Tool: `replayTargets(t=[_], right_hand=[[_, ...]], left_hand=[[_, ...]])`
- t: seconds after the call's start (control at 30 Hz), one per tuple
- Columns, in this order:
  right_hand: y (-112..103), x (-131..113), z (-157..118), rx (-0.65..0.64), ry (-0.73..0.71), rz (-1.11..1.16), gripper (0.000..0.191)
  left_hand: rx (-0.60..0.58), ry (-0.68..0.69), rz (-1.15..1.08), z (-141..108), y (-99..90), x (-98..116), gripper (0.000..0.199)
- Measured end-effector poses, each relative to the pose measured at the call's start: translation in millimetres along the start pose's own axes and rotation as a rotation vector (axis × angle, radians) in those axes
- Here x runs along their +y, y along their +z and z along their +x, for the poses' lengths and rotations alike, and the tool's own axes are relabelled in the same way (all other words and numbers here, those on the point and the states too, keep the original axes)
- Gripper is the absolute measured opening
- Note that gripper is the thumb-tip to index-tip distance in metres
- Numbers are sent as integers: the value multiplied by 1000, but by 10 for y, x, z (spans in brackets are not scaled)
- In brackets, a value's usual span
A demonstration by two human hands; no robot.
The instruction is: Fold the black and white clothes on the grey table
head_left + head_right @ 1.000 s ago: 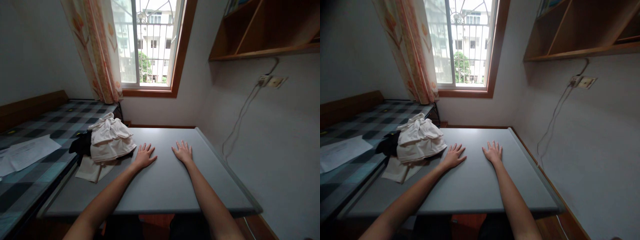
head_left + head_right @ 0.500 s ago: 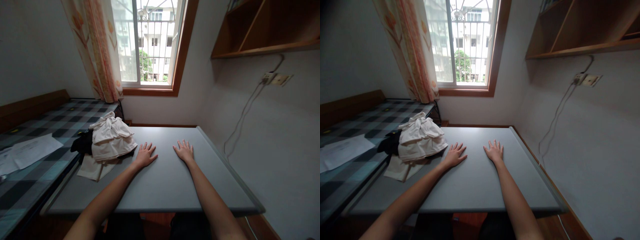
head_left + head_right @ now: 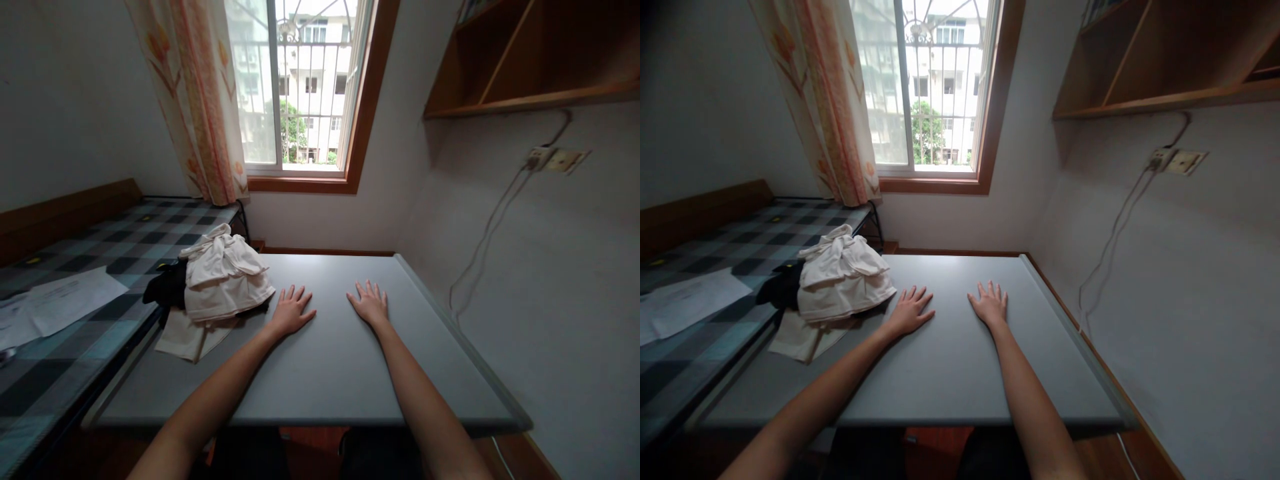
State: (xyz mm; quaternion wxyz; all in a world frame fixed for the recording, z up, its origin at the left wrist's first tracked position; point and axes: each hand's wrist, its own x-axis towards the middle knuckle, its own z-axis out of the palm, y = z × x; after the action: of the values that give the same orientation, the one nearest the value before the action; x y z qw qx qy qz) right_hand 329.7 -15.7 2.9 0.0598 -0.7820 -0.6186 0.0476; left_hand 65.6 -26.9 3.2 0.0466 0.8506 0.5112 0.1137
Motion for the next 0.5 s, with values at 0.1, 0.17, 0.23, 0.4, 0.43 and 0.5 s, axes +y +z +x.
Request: replayTargets(t=[0.1, 0.17, 0.23, 0.4, 0.43, 0.5], right_hand=[[1, -4, -2, 8, -4, -4, 68], [4, -2, -3, 10, -7, -4, 68], [7, 3, -5, 16, -12, -3, 68], [10, 13, -9, 31, -20, 6, 68], [10, 14, -10, 31, -20, 7, 67], [9, 14, -9, 30, -19, 8, 67]], left_hand=[[2, -2, 2, 3, 0, -1, 61], [3, -5, 1, 3, -3, 0, 61], [2, -9, -2, 2, -3, -1, 61], [13, -1, -16, 1, 15, -12, 61], [15, 0, -19, 2, 19, -14, 61], [19, 1, -25, 3, 24, -17, 61]])
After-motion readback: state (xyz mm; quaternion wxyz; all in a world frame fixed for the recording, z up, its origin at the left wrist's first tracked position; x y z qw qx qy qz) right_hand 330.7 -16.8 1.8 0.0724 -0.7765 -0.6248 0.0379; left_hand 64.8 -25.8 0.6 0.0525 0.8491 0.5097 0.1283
